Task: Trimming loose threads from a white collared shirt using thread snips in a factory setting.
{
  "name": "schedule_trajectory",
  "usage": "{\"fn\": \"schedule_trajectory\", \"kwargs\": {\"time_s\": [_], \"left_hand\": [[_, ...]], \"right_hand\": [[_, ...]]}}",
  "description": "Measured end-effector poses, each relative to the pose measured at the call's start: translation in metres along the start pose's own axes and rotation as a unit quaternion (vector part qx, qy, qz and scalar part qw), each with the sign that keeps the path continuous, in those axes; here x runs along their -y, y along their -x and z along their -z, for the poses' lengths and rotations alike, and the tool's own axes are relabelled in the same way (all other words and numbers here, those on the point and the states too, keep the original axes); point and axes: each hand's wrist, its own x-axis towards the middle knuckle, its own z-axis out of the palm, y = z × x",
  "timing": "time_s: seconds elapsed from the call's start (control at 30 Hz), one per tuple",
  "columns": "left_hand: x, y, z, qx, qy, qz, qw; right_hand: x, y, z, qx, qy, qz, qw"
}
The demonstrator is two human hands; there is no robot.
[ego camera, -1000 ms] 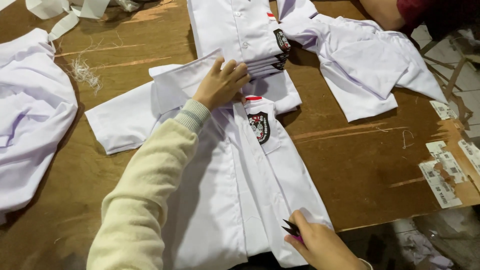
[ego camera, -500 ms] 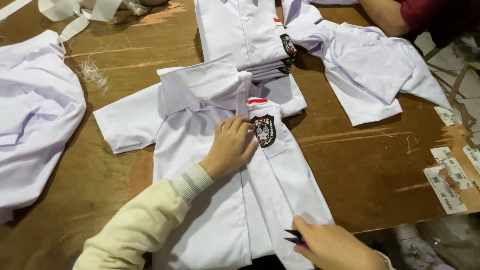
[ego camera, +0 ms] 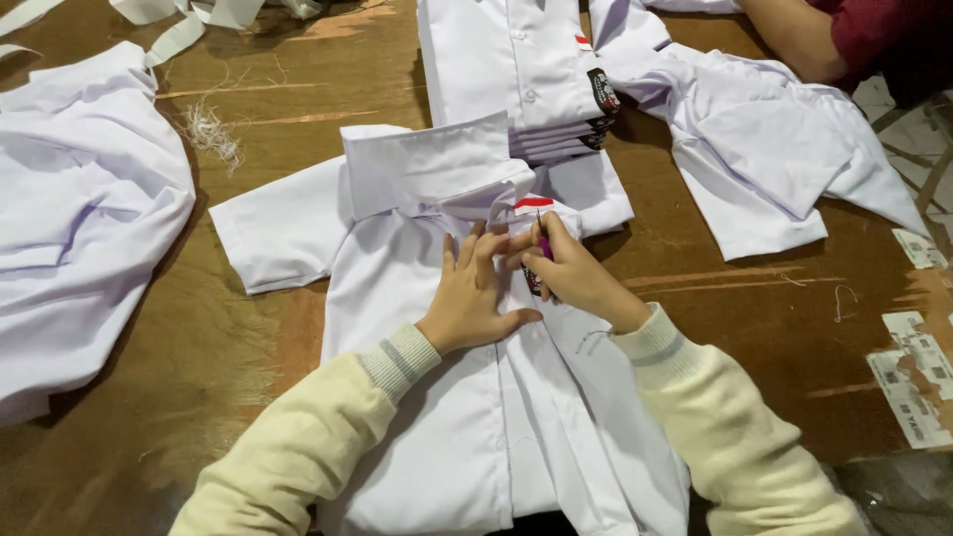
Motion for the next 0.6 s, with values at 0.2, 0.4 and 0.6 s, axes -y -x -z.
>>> {"fn": "schedule_trajectory", "kwargs": {"time_s": [0.2,0.4,0.6], "left_hand": [[-0.008,-0.003,0.014,0.027,0.001,0.001,1.0],[0.009,-0.004,-0.002,-0.1,0.138,0.035,0.985],[0.001,-0.003,0.001,-0.118,-0.028,-0.059,0.991]], "right_hand": [[0.003,-0.001,-0.001,-0.062,-0.144,-0.05,0.986],[0.008,0.006,-0.001,-0.072,-0.195,-0.003,0.978],[-0.014,0.001,0.011,-0.072,-0.201,0.046,0.976]]}}
